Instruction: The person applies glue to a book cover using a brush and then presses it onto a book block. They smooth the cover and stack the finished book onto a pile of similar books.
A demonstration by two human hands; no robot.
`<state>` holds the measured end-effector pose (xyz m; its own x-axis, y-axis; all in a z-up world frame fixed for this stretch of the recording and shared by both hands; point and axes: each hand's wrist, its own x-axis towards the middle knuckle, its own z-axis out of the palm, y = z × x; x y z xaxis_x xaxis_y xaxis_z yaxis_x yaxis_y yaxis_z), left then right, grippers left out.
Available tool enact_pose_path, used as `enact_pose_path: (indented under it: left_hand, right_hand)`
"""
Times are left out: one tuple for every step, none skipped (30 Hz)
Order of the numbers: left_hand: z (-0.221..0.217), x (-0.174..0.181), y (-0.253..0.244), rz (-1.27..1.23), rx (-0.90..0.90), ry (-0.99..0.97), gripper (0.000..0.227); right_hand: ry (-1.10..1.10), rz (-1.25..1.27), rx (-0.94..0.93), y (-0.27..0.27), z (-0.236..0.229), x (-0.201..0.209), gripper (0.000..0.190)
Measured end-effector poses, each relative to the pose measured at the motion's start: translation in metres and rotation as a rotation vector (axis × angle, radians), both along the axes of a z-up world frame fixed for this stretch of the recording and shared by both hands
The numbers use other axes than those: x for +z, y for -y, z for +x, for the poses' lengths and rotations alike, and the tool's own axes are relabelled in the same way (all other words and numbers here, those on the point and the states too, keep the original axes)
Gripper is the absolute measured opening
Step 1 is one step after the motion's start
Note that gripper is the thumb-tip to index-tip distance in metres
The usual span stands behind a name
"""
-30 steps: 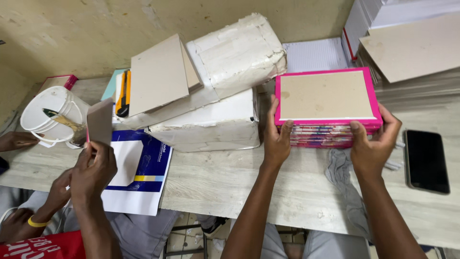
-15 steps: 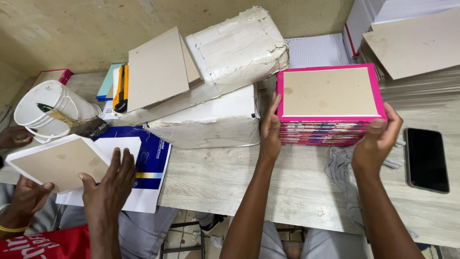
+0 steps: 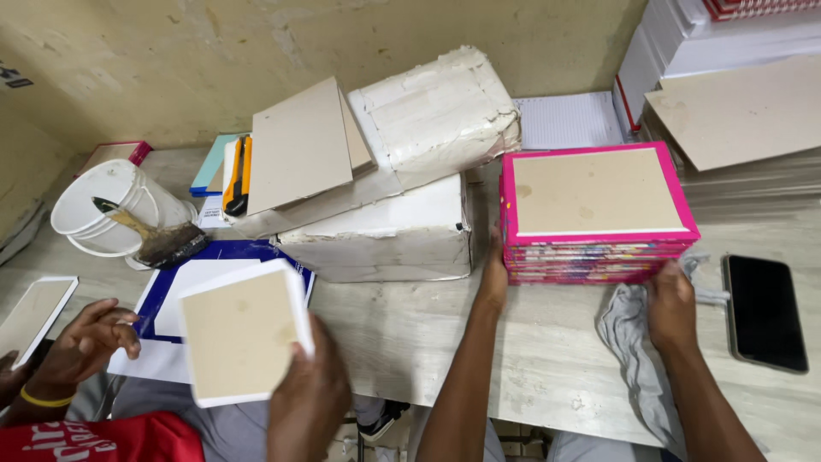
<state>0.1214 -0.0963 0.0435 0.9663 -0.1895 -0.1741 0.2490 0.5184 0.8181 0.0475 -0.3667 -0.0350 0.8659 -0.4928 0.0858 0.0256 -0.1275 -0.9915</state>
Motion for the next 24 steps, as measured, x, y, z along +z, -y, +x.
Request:
enact_pose_path:
  left_hand:
    - [0.0,0.0,0.004,-0.004,0.008,0.014,0.095]
    - [-0.008,-0.004,0.009,0.021,0.025,0.018,0.097]
    - [-0.014,-0.009,0.014,0.045,0.042,0.022,0.101]
    - [-0.017,-0.011,0.02,0.045,0.042,0.013,0.101]
    - [-0.02,-0.014,0.026,-0.003,0.095,0.034,0.095]
    - [-0.018,-0.014,0.032,-0.054,0.15,0.066,0.089]
    - [-0.015,-0.013,0.034,-0.056,0.152,0.068,0.089]
    - [-0.015,-0.013,0.036,-0.051,0.206,0.053,0.083]
    - [-0.014,-0.013,0.039,-0.045,0.26,0.039,0.077]
    - [-0.011,-0.012,0.038,-0.046,0.254,0.044,0.077]
    - [-0.008,-0.012,0.038,-0.079,0.245,0.047,0.076]
    - [-0.008,-0.012,0.039,-0.113,0.23,0.043,0.076]
    - [-0.006,-0.01,0.039,-0.114,0.218,0.042,0.076]
    - [-0.002,-0.008,0.039,-0.115,0.236,0.049,0.072]
    - [0.001,-0.006,0.039,-0.117,0.254,0.056,0.069]
    - [0.002,-0.005,0.039,-0.119,0.255,0.058,0.069]
    - [0.003,-0.004,0.039,-0.13,0.251,0.072,0.069]
    - [-0.001,-0.005,0.039,-0.136,0.242,0.078,0.07]
    - [-0.001,-0.002,0.037,-0.132,0.238,0.074,0.07]
    - [-0.002,0.0,0.035,-0.123,0.21,0.089,0.072]
    - [-0.004,0.003,0.034,-0.115,0.182,0.103,0.075]
    - [-0.011,0.002,0.031,-0.115,0.19,0.1,0.075]
    - [-0.018,0.002,0.028,-0.007,0.197,0.015,0.079]
    - [-0.022,0.002,0.02,0.103,0.214,-0.068,0.083]
  right_hand:
    - [0.014,-0.004,0.008,0.003,0.006,0.006,0.046]
    - [0.05,0.221,0.115,0.006,0.005,0.009,0.067]
    - [0.084,0.447,0.221,0.009,0.004,0.011,0.102]
    - [0.075,0.448,0.22,0.006,0.001,0.008,0.102]
    - [0.119,0.402,0.187,0.003,-0.002,0.006,0.091]
    - [0.173,0.354,0.158,0.001,0.002,0.006,0.081]
    - [0.174,0.352,0.161,-0.012,-0.002,0.03,0.081]
    - [0.156,0.174,0.167,-0.025,-0.01,0.052,0.091]
    - [0.136,-0.005,0.173,-0.038,-0.017,0.074,0.102]
    - [0.142,-0.005,0.166,-0.037,-0.015,0.072,0.102]
    - [0.034,-0.049,0.117,-0.035,-0.012,0.07,0.101]
    - [-0.082,-0.093,0.062,-0.032,-0.014,0.068,0.1]
    - [-0.083,-0.093,0.05,-0.037,-0.018,0.075,0.1]
    - [-0.107,-0.062,0.064,-0.04,-0.018,0.083,0.102]
    - [-0.13,-0.032,0.077,-0.044,-0.019,0.091,0.104]
    - [-0.128,-0.033,0.078,-0.045,-0.018,0.092,0.104]
    - [-0.059,-0.041,0.107,-0.045,-0.017,0.093,0.097]
    - [0.004,-0.043,0.13,-0.046,-0.021,0.092,0.091]
    - [-0.001,-0.04,0.126,-0.045,-0.019,0.088,0.091]
    - [0.038,-0.048,0.131,-0.043,-0.017,0.084,0.085]
    - [0.078,-0.056,0.135,-0.042,-0.016,0.08,0.08]
    - [0.074,-0.056,0.143,-0.039,-0.023,0.083,0.08]
    - [0.0,-0.124,0.085,-0.037,-0.029,0.088,0.072]
    - [-0.069,-0.189,0.04,-0.039,-0.029,0.091,0.069]
